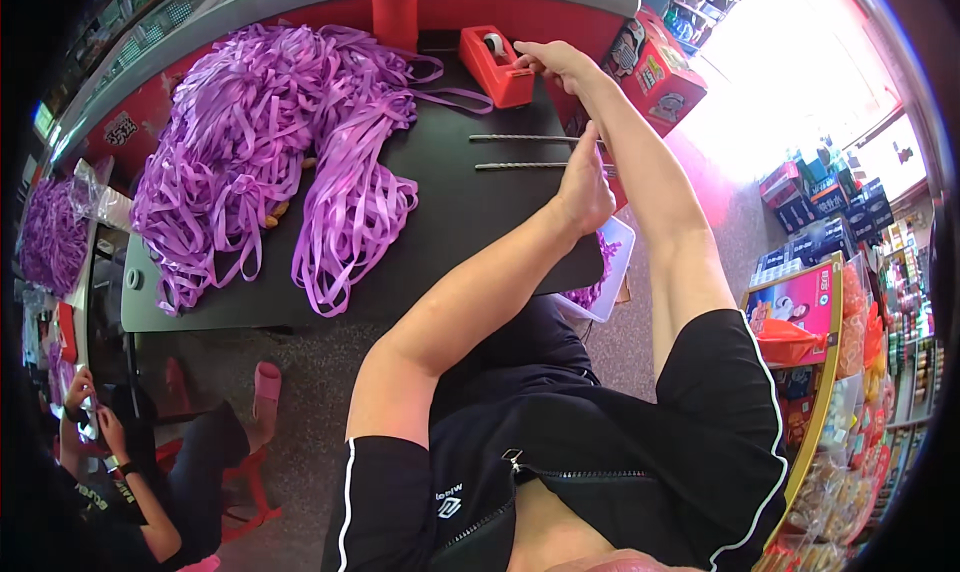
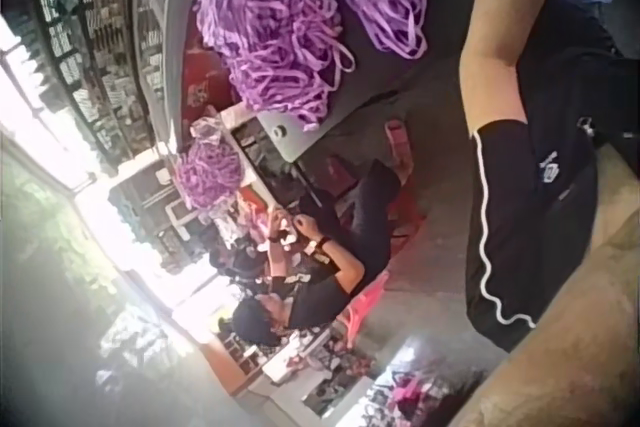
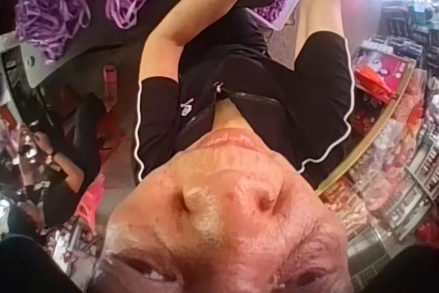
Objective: The person is wrapping and tying purple ribbons around metal rods to create bows or decorative loops.
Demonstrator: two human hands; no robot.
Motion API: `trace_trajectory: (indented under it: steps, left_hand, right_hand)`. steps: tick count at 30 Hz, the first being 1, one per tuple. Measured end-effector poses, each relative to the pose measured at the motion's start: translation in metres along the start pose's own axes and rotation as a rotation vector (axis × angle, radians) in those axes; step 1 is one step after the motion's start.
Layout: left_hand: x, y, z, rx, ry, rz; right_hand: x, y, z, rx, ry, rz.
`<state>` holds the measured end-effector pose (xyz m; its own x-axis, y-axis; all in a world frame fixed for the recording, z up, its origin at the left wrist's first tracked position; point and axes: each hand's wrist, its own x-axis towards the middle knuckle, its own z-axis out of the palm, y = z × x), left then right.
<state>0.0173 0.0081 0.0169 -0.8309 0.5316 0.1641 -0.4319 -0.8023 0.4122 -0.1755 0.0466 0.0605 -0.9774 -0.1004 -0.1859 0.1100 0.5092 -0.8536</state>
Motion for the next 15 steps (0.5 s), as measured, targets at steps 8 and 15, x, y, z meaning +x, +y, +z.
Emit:
trace_trajectory:
  steps: [8, 15]
  left_hand:
    - [0.008, -0.004, -0.013, -0.057, -0.045, -0.006]
    - [0.001, 0.002, -0.005, 0.018, -0.005, -0.035]
  right_hand:
    - [0.007, -0.003, -0.007, 0.136, -0.159, 0.096]
    - [-0.004, -0.011, -0.014, 0.24, -0.222, 0.156]
